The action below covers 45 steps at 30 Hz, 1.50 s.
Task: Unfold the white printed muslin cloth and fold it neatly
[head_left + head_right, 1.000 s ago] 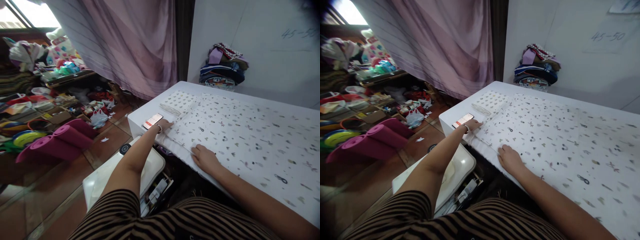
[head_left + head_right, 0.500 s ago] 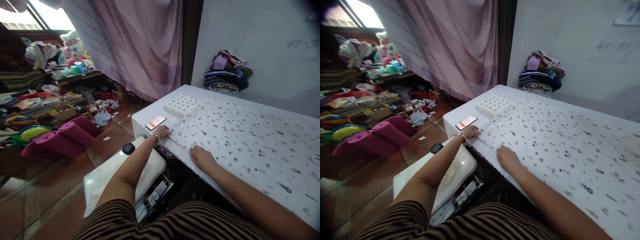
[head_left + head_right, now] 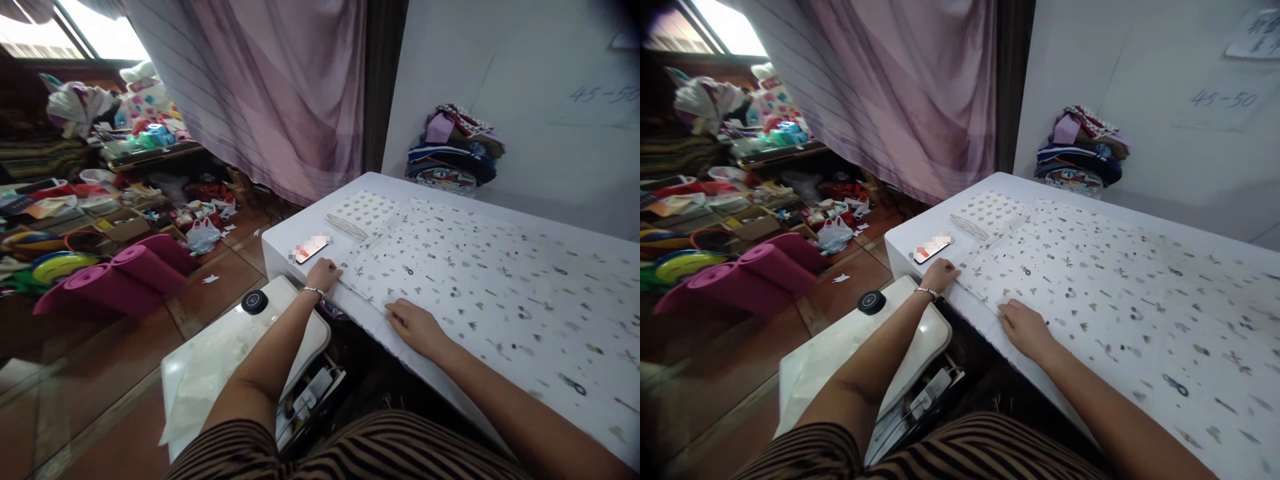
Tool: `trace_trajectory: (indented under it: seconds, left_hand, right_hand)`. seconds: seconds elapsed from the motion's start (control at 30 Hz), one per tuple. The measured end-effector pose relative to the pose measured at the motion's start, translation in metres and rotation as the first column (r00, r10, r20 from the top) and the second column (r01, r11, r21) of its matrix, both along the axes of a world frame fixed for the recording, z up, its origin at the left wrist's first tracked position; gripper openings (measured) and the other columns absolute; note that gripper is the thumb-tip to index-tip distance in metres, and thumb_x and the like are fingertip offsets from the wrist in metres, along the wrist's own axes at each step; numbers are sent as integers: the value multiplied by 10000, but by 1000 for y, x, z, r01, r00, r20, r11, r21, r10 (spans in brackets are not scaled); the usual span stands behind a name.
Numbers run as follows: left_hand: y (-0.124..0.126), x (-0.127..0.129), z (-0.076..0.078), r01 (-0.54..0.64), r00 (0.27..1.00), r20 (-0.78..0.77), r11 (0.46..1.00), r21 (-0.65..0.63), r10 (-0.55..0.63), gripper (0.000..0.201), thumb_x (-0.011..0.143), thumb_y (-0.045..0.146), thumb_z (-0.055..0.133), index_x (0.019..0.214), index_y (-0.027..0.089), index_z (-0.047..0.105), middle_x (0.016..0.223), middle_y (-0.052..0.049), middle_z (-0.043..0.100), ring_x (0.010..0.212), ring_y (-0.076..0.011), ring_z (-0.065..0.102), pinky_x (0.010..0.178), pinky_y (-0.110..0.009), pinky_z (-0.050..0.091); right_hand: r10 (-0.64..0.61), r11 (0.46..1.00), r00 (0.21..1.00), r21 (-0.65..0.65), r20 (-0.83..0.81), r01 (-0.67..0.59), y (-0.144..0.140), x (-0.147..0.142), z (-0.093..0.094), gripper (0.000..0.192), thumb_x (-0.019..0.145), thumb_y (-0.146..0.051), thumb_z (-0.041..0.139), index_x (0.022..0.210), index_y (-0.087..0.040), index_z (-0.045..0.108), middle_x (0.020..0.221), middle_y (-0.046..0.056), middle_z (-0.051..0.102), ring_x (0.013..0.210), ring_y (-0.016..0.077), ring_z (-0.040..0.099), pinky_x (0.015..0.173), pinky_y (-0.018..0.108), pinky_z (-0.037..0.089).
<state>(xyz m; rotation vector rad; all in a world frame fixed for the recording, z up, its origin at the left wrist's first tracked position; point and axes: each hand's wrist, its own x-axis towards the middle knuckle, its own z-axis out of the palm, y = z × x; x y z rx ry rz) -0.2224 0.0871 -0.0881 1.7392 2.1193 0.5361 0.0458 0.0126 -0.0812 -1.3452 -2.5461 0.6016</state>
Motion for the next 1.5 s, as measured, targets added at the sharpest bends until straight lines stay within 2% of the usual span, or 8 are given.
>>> trace_trajectory:
  seconds: [0.47, 0.6, 0.7, 0.8, 0.97, 1.13, 1.3, 1.5]
  left_hand:
    - [11, -2, 6, -51, 996, -76, 996, -72, 46, 112, 740, 285, 555, 833, 223, 562, 863, -31, 659, 797, -187, 596, 631, -262, 399]
    - [21, -7, 9, -18, 997, -79, 992, -124, 8, 121, 717, 270, 561, 829, 229, 587, 899, -36, 667, 838, -196, 603, 638, -259, 393]
    - [21, -9, 14, 23, 998, -58, 997, -76, -28, 67, 725, 259, 537, 749, 212, 580, 797, -26, 660, 768, -182, 594, 611, -253, 380]
    - [16, -10, 14, 23, 997, 70, 999, -25, -21, 70, 733, 249, 521, 743, 192, 562, 698, -10, 634, 663, -150, 572, 585, -239, 374]
    - [8, -7, 7, -58, 976, 210, 998, 33, 50, 135, 735, 242, 509, 831, 181, 584, 695, -1, 615, 631, -133, 555, 586, -235, 383]
    - [-1, -1, 4, -83, 952, 303, 986, 145, 36, 261, 753, 299, 498, 980, 196, 575, 724, 9, 592, 640, -135, 549, 607, -248, 409]
    - [-6, -1, 4, -71, 945, 327, 983, 170, 12, 230, 754, 323, 494, 938, 203, 561, 785, 1, 616, 676, -139, 554, 635, -257, 427]
    - [-6, -4, 4, -24, 942, 335, 984, 177, -37, 200, 778, 335, 481, 922, 213, 548, 778, 19, 616, 612, -119, 524, 595, -243, 412]
  right_hand:
    - [-12, 997, 999, 74, -53, 16, -6, 21, -3, 274, 888, -237, 389, 1040, -205, 615, 1037, 64, 604, 959, 172, 554, 807, 282, 455]
    - [-13, 995, 999, 102, -52, 18, -13, 17, 1, 255, 878, -211, 405, 1015, -207, 620, 987, 59, 606, 948, 175, 546, 803, 278, 453]
    - [5, 995, 997, 98, -81, 3, -6, 17, 8, 259, 880, -215, 406, 1017, -212, 626, 965, 55, 614, 929, 176, 550, 784, 280, 454]
    - [2, 996, 996, 89, -87, 6, 27, 18, 18, 274, 883, -233, 401, 1017, -209, 639, 964, 57, 630, 920, 183, 560, 784, 296, 452]
    - [-141, 986, 989, 83, -36, 143, 122, 6, 35, 302, 892, -243, 390, 1037, -191, 650, 1080, 67, 629, 951, 188, 570, 800, 293, 444]
    - [-239, 962, 967, 153, 84, 225, 199, -21, 37, 345, 890, -187, 361, 1131, -199, 608, 1184, 68, 589, 1031, 193, 547, 807, 275, 430]
    - [-201, 972, 965, 158, 171, 174, 238, -36, 28, 332, 861, -150, 380, 1116, -192, 589, 1175, 83, 588, 1016, 214, 550, 750, 277, 420]
    - [-100, 986, 963, 153, 251, 63, 257, -28, 22, 207, 850, -185, 436, 980, -213, 595, 1044, 58, 636, 912, 196, 570, 659, 247, 379]
